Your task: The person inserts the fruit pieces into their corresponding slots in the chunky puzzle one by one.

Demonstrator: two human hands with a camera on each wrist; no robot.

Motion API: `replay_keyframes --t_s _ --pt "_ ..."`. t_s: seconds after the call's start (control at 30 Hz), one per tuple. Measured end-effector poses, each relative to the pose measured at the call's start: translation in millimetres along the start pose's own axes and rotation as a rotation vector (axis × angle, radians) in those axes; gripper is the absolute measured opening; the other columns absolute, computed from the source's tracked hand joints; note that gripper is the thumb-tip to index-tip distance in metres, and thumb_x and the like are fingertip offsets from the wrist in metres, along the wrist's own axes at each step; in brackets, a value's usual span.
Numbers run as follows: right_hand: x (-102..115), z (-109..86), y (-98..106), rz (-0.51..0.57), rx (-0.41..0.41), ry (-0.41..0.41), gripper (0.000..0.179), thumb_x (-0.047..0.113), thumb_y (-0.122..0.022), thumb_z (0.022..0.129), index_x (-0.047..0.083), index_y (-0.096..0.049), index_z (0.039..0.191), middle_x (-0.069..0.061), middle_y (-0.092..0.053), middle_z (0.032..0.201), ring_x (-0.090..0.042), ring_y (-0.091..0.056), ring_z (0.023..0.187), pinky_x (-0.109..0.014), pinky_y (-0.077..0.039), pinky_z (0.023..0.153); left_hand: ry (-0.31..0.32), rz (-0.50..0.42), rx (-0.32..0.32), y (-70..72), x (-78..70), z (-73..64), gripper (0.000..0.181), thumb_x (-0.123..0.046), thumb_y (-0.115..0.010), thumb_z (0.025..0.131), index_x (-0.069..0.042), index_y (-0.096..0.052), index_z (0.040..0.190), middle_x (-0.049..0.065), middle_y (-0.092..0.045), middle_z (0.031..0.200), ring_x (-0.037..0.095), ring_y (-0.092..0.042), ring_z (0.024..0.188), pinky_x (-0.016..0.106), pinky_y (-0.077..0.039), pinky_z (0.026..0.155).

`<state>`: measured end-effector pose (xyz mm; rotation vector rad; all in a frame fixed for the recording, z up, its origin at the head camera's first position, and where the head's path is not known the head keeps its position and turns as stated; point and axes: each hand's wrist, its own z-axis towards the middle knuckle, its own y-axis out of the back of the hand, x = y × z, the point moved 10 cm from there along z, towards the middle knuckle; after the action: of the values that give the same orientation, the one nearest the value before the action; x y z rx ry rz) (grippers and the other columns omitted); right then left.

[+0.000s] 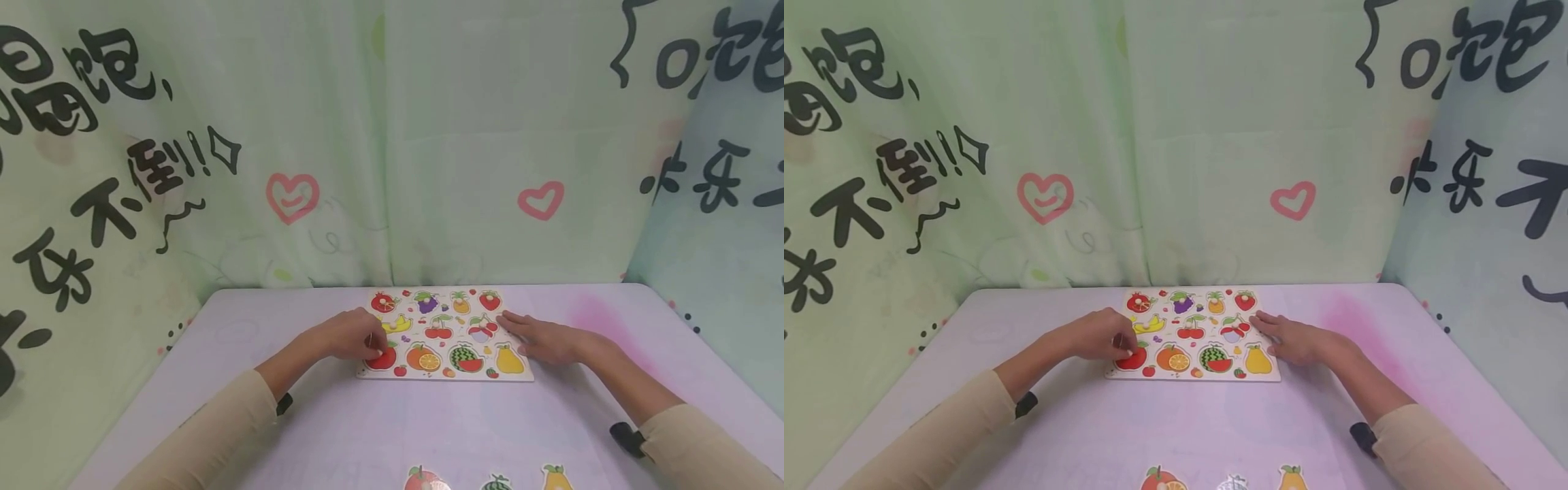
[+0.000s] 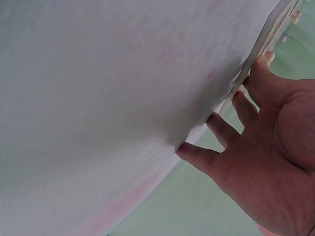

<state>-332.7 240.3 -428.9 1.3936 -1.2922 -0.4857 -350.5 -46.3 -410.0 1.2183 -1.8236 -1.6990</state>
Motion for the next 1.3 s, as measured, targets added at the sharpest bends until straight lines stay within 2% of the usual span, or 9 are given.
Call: replay_keyframes --t_s 0.13,0.23,0.37,0.43,0.6,0.8,1.03,1.3 --pt "-1 1.1 -1 0.017 0.003 -0.014 0.074 0.023 -0.065 0.101 0.008 -0.029 0.164 -0.024 -0.021 0.17 -0.058 -0.017 0.152 -0.073 -0.031 0.115 -0.014 0.051 -0.006 0.9 -2.8 -3.1 0.014 -0.024 -0.082 0.092 -0.026 -0.08 0.105 -0.014 -0.066 0.086 0.006 -0.06 0.084 0.02 -0.053 0.074" --pt "-1 1.4 0 0.007 0.0 -0.01 0.074 0.024 -0.065 0.101 0.008 -0.03 0.164 -0.024 -0.021 0.17 -0.058 -0.019 0.152 -0.073 -0.032 0.114 -0.042 0.107 -0.033 4.4 -9.3 -7.7 0.014 -0.024 -0.081 0.092 -0.026 -0.079 0.105 -0.013 -0.064 0.089 0.006 -0.059 0.085 0.021 -0.052 0.074" --pt "-2 2.6 1 -0.016 -0.01 -0.001 0.073 0.024 -0.065 0.101 0.008 -0.03 0.163 -0.025 -0.022 0.169 -0.057 -0.021 0.152 -0.071 -0.033 0.114 -0.077 0.137 -0.076 7.1 -22.6 -18.3 0.018 -0.024 -0.083 0.09 -0.027 -0.078 0.108 -0.012 -0.066 0.093 0.005 -0.06 0.088 0.02 -0.052 0.076" --pt "-2 2.9 2 -0.018 -0.012 0.002 0.073 0.024 -0.065 0.101 0.008 -0.03 0.163 -0.025 -0.023 0.169 -0.057 -0.021 0.151 -0.072 -0.033 0.114 -0.104 0.129 -0.078 4.8 -31.8 -24.3 0.018 -0.024 -0.083 0.09 -0.028 -0.079 0.107 -0.013 -0.065 0.092 0.004 -0.059 0.087 0.019 -0.051 0.076" --pt "-2 2.3 2 -0.021 -0.012 0.0 0.074 0.025 -0.065 0.1 0.008 -0.031 0.163 -0.025 -0.023 0.169 -0.057 -0.021 0.151 -0.072 -0.033 0.114 -0.204 0.102 -0.027 -7.9 -58.7 -35.9 0.016 -0.021 -0.081 0.092 -0.028 -0.08 0.106 -0.017 -0.064 0.086 0.002 -0.056 0.079 0.017 -0.048 0.072" --pt "-2 2.3 1 -0.006 -0.009 0.002 0.074 0.023 -0.065 0.1 0.007 -0.031 0.163 -0.025 -0.023 0.169 -0.057 -0.021 0.151 -0.072 -0.033 0.114 -0.313 0.097 0.007 -23.0 -85.4 -46.8 0.014 -0.018 -0.079 0.093 -0.028 -0.08 0.103 -0.018 -0.063 0.083 -0.001 -0.055 0.078 0.013 -0.046 0.072" --pt "-3 3.7 -2 -0.006 -0.007 0.0 0.073 0.025 -0.064 0.101 0.008 -0.03 0.164 -0.024 -0.022 0.17 -0.057 -0.02 0.152 -0.072 -0.031 0.115 -0.354 0.062 0.088 -42.0 -106.9 -55.3 0.013 -0.023 -0.08 0.093 -0.028 -0.08 0.105 -0.02 -0.062 0.082 -0.004 -0.055 0.077 0.011 -0.046 0.072" --pt "0 1.9 0 -0.032 -0.004 0.019 0.073 0.023 -0.064 0.101 0.006 -0.029 0.163 -0.025 -0.022 0.169 -0.058 -0.022 0.151 -0.072 -0.032 0.115 -0.432 0.069 0.143 -55.6 -130.3 -66.4 0.014 -0.025 -0.079 0.094 -0.027 -0.08 0.109 -0.021 -0.063 0.083 -0.008 -0.054 0.075 0.008 -0.044 0.07"
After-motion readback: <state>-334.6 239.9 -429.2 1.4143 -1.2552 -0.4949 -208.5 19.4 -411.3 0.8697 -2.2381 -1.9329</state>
